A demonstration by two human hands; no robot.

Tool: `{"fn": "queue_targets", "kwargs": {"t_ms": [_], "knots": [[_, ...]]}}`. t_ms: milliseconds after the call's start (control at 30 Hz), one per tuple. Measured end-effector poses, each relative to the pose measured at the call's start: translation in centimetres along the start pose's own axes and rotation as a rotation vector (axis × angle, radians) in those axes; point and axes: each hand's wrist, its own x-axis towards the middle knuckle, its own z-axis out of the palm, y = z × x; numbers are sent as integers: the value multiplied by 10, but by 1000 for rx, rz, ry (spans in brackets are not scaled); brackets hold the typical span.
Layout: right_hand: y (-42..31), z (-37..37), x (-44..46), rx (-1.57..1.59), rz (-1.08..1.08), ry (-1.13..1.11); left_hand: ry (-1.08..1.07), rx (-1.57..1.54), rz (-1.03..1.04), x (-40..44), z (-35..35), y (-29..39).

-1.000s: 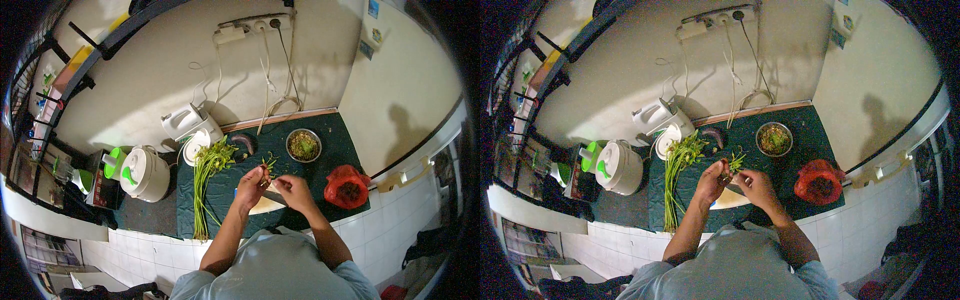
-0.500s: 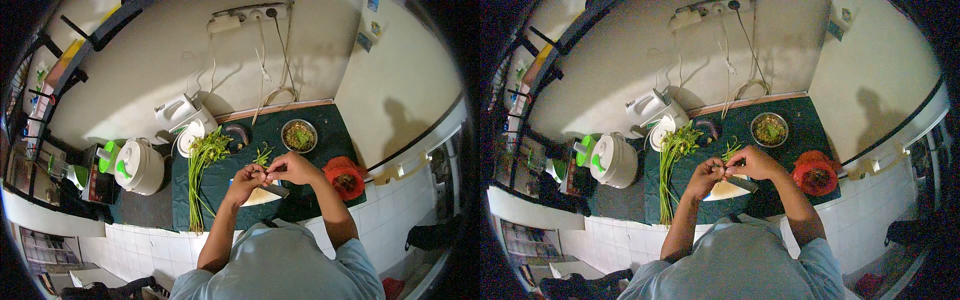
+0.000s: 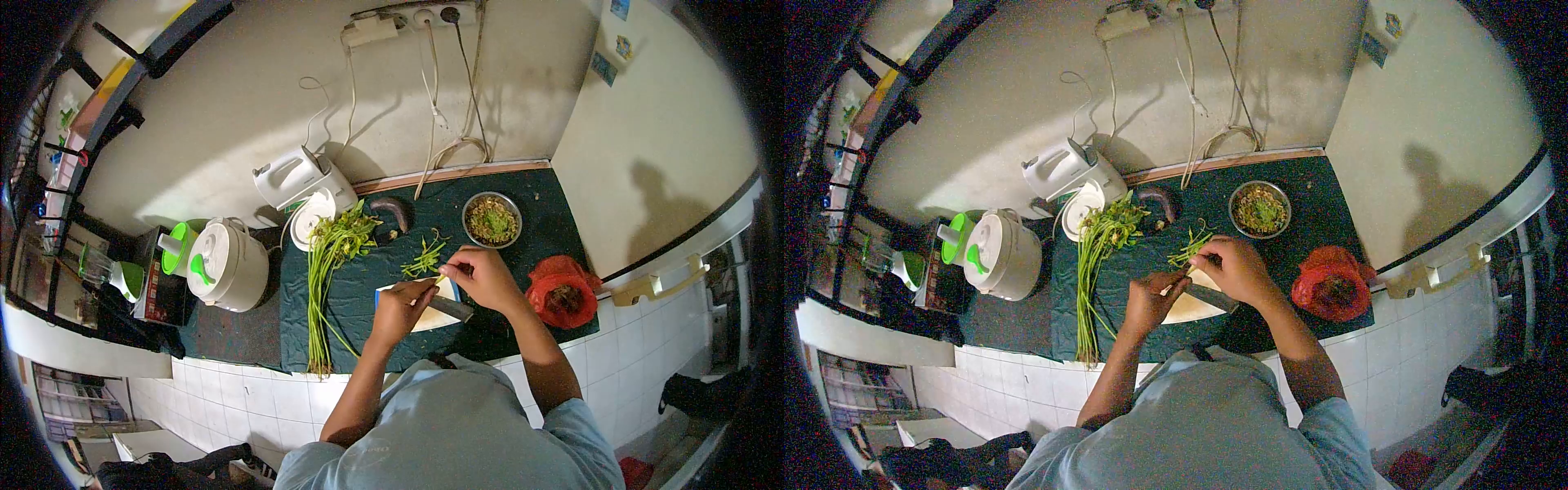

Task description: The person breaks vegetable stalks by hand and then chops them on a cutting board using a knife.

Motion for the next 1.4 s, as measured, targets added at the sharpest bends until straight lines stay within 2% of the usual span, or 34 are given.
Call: {"fn": "queue_targets", "kwargs": {"t_ms": [67, 133, 167, 233, 267, 333, 367, 500, 567, 700, 767, 800, 867, 933, 1000, 1033, 1067, 1133, 1333, 1400], "knots": [[-2, -3, 0, 9, 75, 52, 4, 72, 14, 0, 3, 0], [-6, -4, -1, 45, 45, 98, -9, -243, -165, 1, 7, 2], [-8, -3, -2, 79, 15, 143, -11, -240, -163, 2, 12, -1], [-14, 4, -6, 114, 17, 187, 89, -748, -327, 4, 21, -6], [-17, 9, -10, 147, 19, 229, 87, -747, -325, 4, 25, -8], [-19, 22, -16, 168, 13, 244, 155, -1077, -492, 8, 25, -1], [-20, 29, -19, 163, 29, 287, 184, -1131, -585, 9, 26, 4], [-19, 47, -32, 126, 94, 329, 200, -1353, -644, 9, 30, 10], [-17, 55, -36, 167, 68, 377, 83, -1540, -624, 6, 28, 13], [-16, 53, -44, 179, 129, 307, 39, -1556, -635, -3, 29, 3], [-18, 38, -45, 149, 158, 78, 73, -1476, -674, -6, 26, -5], [-17, 31, -44, 150, 156, 79, 74, -1475, -672, -8, 25, -10], [-19, 17, -40, 159, 38, 104, -24, -1491, -676, -14, 25, -21], [-24, 6, -34, 163, 15, 44, -90, -1419, -684, -16, 19, -14], [-8, 14, -34, 235, -172, -138, -197, -1239, -586, -20, 11, -4], [-5, 17, -36, 187, -209, -166, -221, -1132, -633, -23, 4, 0], [-1, 19, -37, 185, -208, -167, -221, -1135, -633, -26, -1, 1], [4, 24, -46, 186, -203, -280, -367, -999, -593, -35, -6, 3], [13, 49, -77, 160, -106, -146, -392, -814, -666, -60, 10, -14], [14, 52, -85, 74, 22, -14, -224, -491, -347, -59, 14, -4]]}}
